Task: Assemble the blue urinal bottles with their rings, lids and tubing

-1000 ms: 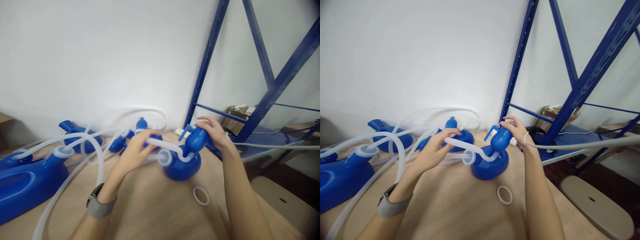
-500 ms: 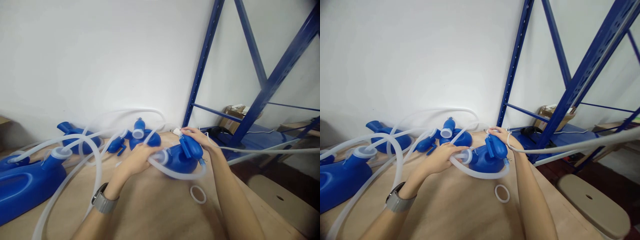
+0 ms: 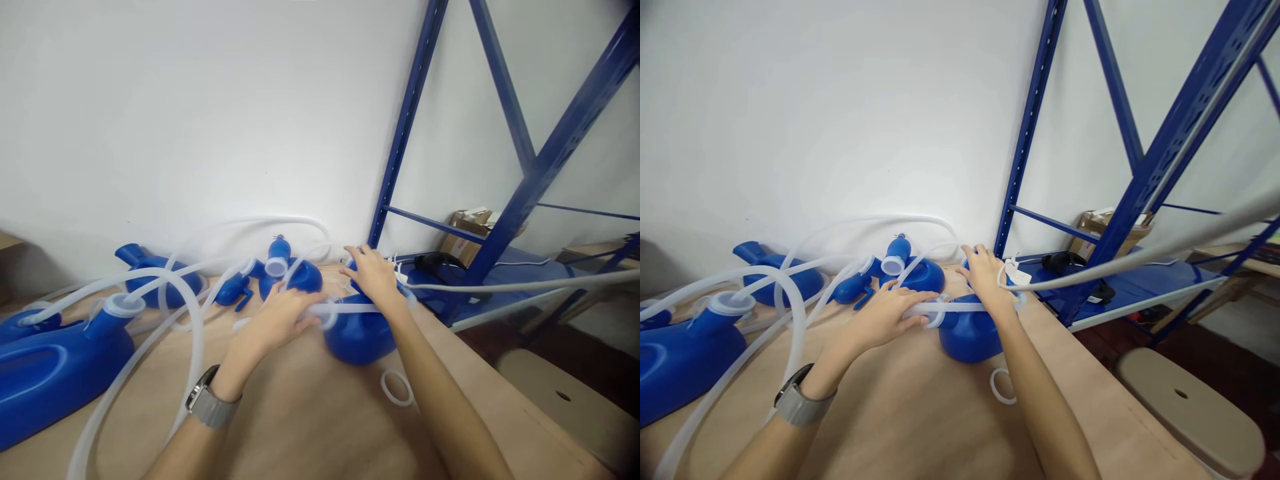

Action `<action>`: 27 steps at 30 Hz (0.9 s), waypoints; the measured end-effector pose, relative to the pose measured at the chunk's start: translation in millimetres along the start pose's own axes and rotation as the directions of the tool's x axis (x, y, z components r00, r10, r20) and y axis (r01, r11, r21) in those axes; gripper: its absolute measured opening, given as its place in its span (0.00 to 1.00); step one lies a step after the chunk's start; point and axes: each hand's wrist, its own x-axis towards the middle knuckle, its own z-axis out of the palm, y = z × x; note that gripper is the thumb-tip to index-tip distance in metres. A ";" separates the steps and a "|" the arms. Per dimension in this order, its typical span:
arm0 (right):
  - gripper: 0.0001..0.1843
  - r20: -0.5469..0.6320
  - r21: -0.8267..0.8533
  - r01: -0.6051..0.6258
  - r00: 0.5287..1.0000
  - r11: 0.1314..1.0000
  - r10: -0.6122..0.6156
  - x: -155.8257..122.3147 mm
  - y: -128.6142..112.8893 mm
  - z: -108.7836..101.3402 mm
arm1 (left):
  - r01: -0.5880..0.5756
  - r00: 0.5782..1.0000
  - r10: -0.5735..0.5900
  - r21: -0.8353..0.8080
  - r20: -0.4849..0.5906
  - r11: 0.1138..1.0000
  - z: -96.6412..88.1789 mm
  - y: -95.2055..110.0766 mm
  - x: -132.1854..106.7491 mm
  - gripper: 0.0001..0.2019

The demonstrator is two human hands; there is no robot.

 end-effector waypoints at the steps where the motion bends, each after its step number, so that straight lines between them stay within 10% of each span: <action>1: 0.28 0.056 -0.036 0.019 0.998 0.999 -0.017 0.4 -0.1 0.6 | -0.013 1.000 0.013 0.004 -0.027 1.000 0.6 1.2 -0.2 0.24; 5: 0.34 0.148 -0.080 0.011 0.989 0.997 0.001 -0.7 14.3 -3.4 | -0.027 0.996 0.030 0.042 -0.085 0.999 2.1 7.8 -1.2 0.23; 11: 0.36 0.296 -0.149 -0.026 0.953 0.989 0.070 2.5 43.6 -1.0 | -0.030 0.995 0.039 0.095 -0.095 0.995 6.4 28.0 3.6 0.50; 17: 0.35 0.307 -0.130 -0.002 0.951 0.992 0.042 1.8 51.3 -2.5 | -0.049 0.999 0.050 0.244 -0.001 0.968 15.2 48.7 10.4 0.26; 27: 0.37 0.349 -0.196 -0.161 0.910 0.967 0.223 -7.6 74.9 -24.2 | 0.070 0.998 -0.070 0.203 -0.007 0.977 16.9 55.5 9.5 0.23</action>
